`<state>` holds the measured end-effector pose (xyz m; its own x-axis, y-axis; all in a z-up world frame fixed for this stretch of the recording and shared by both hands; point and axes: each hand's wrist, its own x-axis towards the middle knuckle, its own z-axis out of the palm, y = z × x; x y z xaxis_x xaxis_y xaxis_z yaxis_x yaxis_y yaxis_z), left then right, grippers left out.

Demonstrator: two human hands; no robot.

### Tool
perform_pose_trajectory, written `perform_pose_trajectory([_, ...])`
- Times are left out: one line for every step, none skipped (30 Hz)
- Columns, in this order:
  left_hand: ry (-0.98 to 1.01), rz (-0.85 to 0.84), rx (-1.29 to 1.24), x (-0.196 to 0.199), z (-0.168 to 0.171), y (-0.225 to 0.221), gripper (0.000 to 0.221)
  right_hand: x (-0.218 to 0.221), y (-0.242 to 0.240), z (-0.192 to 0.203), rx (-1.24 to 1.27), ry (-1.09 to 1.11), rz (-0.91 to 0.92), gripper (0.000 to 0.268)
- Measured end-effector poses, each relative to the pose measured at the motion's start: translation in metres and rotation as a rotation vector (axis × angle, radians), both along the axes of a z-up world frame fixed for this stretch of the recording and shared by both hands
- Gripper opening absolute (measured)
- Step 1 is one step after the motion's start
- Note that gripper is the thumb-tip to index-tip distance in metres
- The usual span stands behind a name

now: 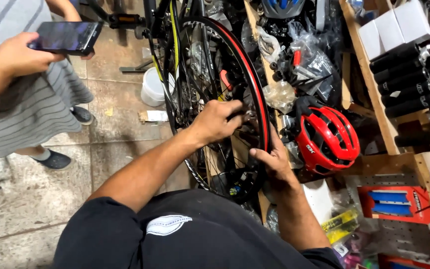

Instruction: Manually seating a bicycle tire onto a rim by pressing the bead into the wheel channel.

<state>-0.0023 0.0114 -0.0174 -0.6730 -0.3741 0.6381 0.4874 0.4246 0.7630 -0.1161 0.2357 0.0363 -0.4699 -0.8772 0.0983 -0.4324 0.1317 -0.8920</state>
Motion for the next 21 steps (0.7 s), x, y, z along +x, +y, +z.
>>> perform_pose_trajectory([0.004, -0.003, 0.006, 0.004, 0.002, 0.003, 0.007, 0.013, -0.002, 0.007, 0.006, 0.004, -0.003, 0.097])
perform_pose_trajectory([0.036, -0.073, 0.136, 0.009, 0.004, 0.004, 0.009, 0.027, -0.006, 0.013, 0.008, 0.006, -0.028, 0.096])
perform_pose_trajectory([0.069, -0.143, 0.266, 0.014, 0.005, 0.006, 0.011, 0.041, -0.01, 0.019, 0.011, 0.009, -0.053, 0.094])
perform_pose_trajectory([0.074, -0.139, 0.271, 0.015, 0.008, 0.01, 0.011, 0.042, -0.015, 0.024, 0.016, 0.013, -0.049, 0.094])
perform_pose_trajectory([0.114, -0.073, 0.334, 0.015, 0.01, 0.013, 0.018, 0.044, -0.02, 0.029, 0.009, 0.028, -0.038, 0.097])
perform_pose_trajectory([0.153, -0.011, 0.398, 0.015, 0.013, 0.018, 0.026, 0.045, -0.024, 0.034, 0.003, 0.043, -0.032, 0.099])
perform_pose_trajectory([0.157, -0.012, 0.404, 0.016, 0.02, 0.012, 0.026, 0.042, -0.022, 0.029, 0.009, 0.048, -0.032, 0.099])
perform_pose_trajectory([0.188, 0.056, 0.381, 0.019, 0.025, 0.008, 0.031, 0.04, -0.019, 0.022, -0.003, 0.019, -0.025, 0.098])
perform_pose_trajectory([0.217, 0.124, 0.357, 0.022, 0.031, 0.003, 0.036, 0.038, -0.015, 0.015, -0.015, -0.01, -0.017, 0.098])
perform_pose_trajectory([0.215, 0.126, 0.363, 0.02, 0.032, -0.005, 0.036, 0.033, -0.017, 0.011, -0.008, -0.011, -0.016, 0.098])
perform_pose_trajectory([0.158, 0.162, 0.331, 0.017, 0.034, -0.013, 0.038, 0.028, -0.018, 0.006, -0.129, -0.126, 0.097, 0.096])
perform_pose_trajectory([0.104, 0.199, 0.295, 0.014, 0.037, -0.022, 0.041, 0.022, -0.02, 0.002, -0.254, -0.239, 0.211, 0.095])
perform_pose_trajectory([0.105, 0.202, 0.298, 0.006, 0.032, -0.024, 0.041, 0.024, -0.022, 0.005, -0.251, -0.239, 0.214, 0.095])
perform_pose_trajectory([0.115, 0.237, 0.263, -0.002, 0.028, -0.026, 0.038, 0.025, -0.024, 0.007, -0.262, -0.255, 0.251, 0.092])
perform_pose_trajectory([0.125, 0.272, 0.229, -0.011, 0.024, -0.027, 0.035, 0.027, -0.026, 0.01, -0.273, -0.272, 0.288, 0.089])
perform_pose_trajectory([0.124, 0.27, 0.23, -0.012, 0.024, -0.027, 0.035, 0.026, -0.025, 0.009, -0.272, -0.272, 0.286, 0.089])
perform_pose_trajectory([0.132, 0.29, 0.223, -0.013, 0.023, -0.027, 0.035, 0.024, -0.024, 0.007, -0.282, -0.293, 0.292, 0.091])
perform_pose_trajectory([0.14, 0.309, 0.213, -0.013, 0.023, -0.028, 0.035, 0.024, -0.023, 0.006, -0.294, -0.313, 0.297, 0.093])
perform_pose_trajectory([0.139, 0.307, 0.212, -0.019, 0.019, -0.03, 0.035, 0.023, -0.023, 0.004, -0.295, -0.313, 0.295, 0.093])
perform_pose_trajectory([0.167, 0.33, 0.21, -0.024, 0.015, -0.032, 0.036, 0.022, -0.023, 0.002, -0.296, -0.319, 0.281, 0.094])
perform_pose_trajectory([0.195, 0.353, 0.207, -0.029, 0.01, -0.034, 0.038, 0.022, -0.022, 0.0, -0.296, -0.324, 0.267, 0.094])
